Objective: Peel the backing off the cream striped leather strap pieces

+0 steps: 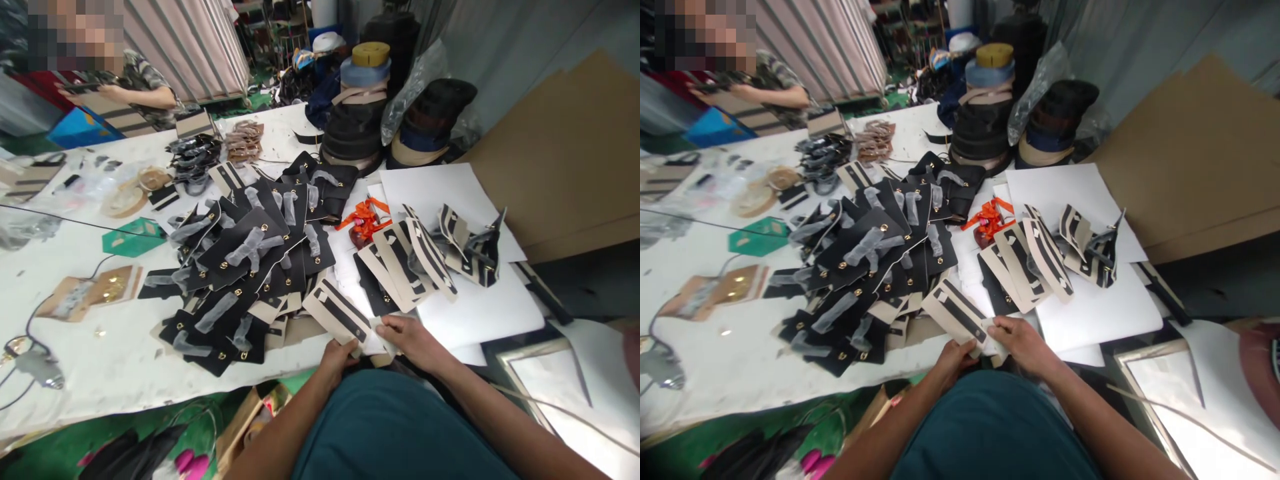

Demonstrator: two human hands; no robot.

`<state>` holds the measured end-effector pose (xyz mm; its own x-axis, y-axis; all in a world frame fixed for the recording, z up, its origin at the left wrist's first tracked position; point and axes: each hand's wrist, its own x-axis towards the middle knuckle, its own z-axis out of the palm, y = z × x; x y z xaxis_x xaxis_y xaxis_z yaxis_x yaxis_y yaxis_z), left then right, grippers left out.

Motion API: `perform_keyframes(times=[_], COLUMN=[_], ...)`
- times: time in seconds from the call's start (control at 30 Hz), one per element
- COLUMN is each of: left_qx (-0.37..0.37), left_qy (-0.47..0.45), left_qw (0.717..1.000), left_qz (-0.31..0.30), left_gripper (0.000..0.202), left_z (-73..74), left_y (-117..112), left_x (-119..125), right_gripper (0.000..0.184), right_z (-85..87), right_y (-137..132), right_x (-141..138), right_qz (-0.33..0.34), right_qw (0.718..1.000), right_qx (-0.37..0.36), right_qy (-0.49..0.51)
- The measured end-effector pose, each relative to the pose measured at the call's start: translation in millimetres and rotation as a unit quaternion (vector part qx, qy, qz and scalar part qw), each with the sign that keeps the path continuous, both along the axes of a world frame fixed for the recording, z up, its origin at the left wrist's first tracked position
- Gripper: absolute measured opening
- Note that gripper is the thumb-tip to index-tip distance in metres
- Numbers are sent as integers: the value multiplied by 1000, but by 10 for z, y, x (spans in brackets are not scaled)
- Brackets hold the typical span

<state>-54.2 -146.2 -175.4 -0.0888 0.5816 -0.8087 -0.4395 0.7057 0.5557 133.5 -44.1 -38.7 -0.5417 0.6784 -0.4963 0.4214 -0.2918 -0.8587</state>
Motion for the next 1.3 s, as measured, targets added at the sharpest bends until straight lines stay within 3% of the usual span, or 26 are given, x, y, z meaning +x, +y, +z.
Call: perform_keyframes(times=[0.17,0.33,0.47,0.6,0.87,1.3], left_qx=[74,130,162,207,219,264], left_qy=[74,60,101,137,218,171], left_qw=[994,989,980,966,946,942], left_qz=[26,-34,-56,-70,-95,-116], left_gripper=[45,36,32,36,38,34], left_z=[124,563,939,1179,1399,1553], left_y=[61,114,197,254,259,368], left_x=[120,178,230,254,350,465], right_gripper=[40,56,35,23,26,37], right_z=[-57,-84,3,70,94,180], right_y=[9,3,-12,-18,-68,-78], right_x=[119,194,199,224,306,339], right_qz=[40,65,73,45,-3,-38], right_qw=[999,996,992,992,991,989], right_qx=[-5,62,102,115,131,142], right_qy=[-28,-29,-26,-18,-16,-30])
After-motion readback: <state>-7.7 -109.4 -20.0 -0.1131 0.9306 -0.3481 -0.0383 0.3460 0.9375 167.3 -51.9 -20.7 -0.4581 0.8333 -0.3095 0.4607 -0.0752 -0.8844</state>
